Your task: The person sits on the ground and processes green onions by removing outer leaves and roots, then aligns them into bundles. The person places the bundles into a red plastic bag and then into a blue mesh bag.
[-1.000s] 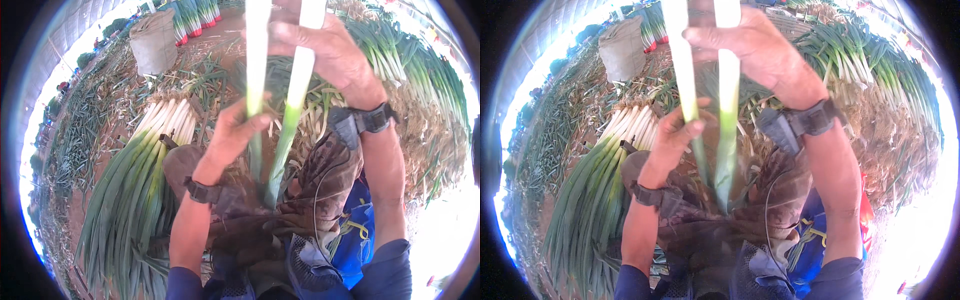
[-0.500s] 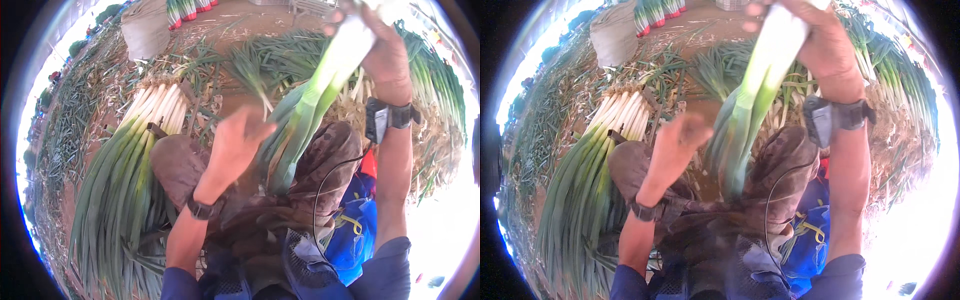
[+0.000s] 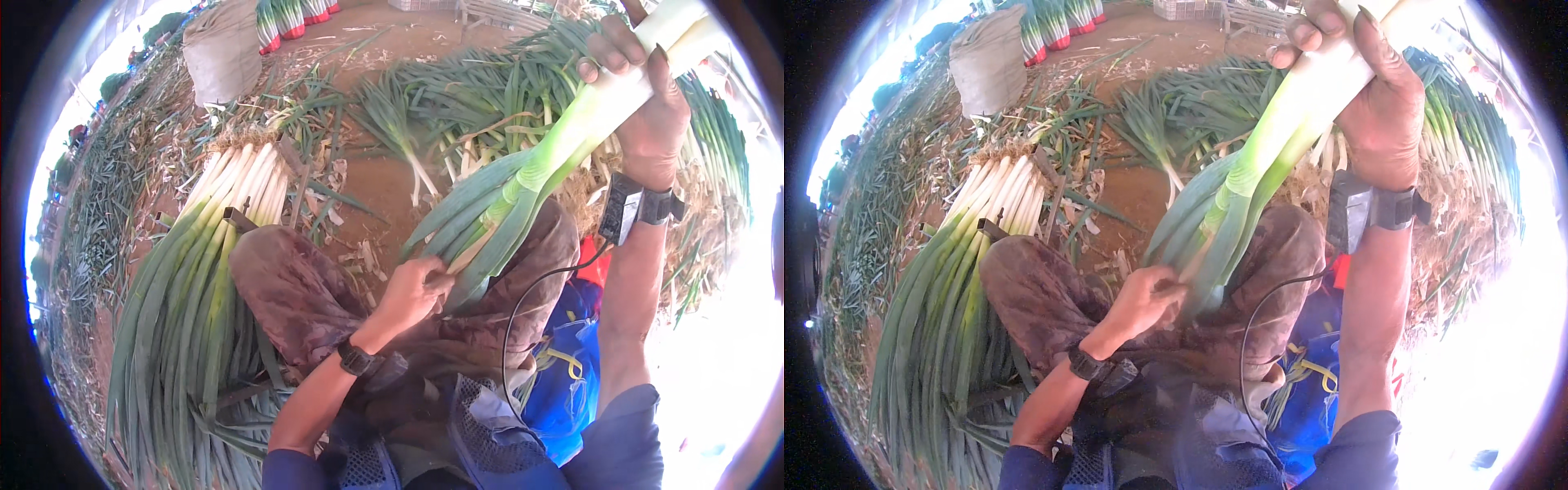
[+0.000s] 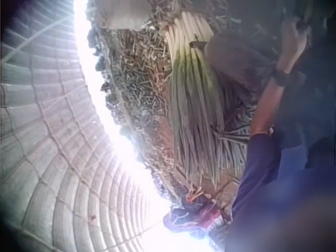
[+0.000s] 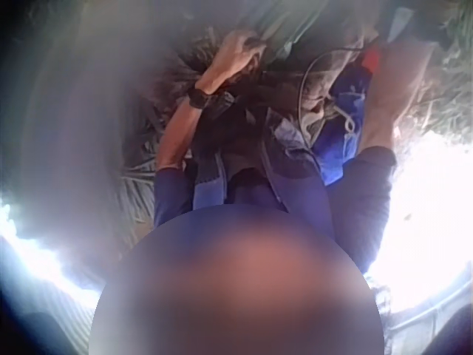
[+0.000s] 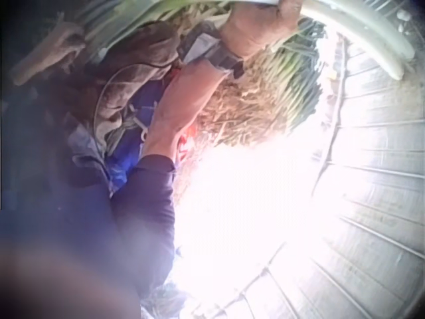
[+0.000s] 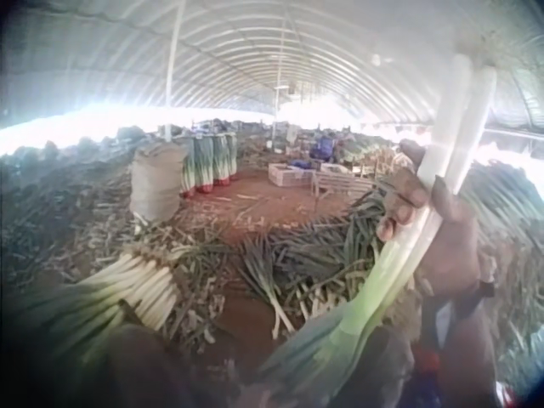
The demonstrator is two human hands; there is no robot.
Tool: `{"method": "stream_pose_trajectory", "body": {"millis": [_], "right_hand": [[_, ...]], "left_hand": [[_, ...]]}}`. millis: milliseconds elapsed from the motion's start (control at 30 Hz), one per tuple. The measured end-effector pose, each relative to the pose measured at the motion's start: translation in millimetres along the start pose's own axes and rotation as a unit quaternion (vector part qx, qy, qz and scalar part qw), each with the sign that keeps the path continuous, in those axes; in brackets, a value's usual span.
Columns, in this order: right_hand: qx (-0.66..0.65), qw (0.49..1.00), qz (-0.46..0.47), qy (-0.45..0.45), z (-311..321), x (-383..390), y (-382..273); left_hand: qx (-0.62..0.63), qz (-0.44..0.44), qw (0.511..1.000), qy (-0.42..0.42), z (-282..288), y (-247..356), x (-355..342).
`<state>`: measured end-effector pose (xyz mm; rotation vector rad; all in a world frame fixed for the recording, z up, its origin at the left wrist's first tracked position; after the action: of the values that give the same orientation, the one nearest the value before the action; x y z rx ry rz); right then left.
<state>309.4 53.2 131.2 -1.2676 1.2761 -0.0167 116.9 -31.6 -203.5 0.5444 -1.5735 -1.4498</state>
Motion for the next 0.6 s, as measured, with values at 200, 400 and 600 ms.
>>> {"method": "stream_pose_trajectory", "body": {"millis": [200, 400, 600], "right_hand": [[0.038, 0.999, -0.026, 0.018, -9, 6, 19], [0.039, 0.993, -0.109, -0.021, -48, 20, 90], [-0.015, 0.984, -0.171, -0.049, -61, 40, 132]], "left_hand": [[0.267, 0.002, 0.963, -0.027, 14, 42, 26], [0.329, -0.169, 0.923, -0.103, 45, 141, 28], [0.419, -0.420, 0.801, -0.084, 140, 258, 96]]}}
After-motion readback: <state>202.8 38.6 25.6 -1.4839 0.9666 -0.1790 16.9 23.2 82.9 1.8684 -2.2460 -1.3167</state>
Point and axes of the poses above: each hand's wrist, its own x-axis away from the middle knuckle, its own z-axis out of the back of the hand, y = z × x, the point moved 10 cm from there along -x, towards the middle knuckle, and after that the axes turned 3 degrees about -x, right-handed, at the moved point
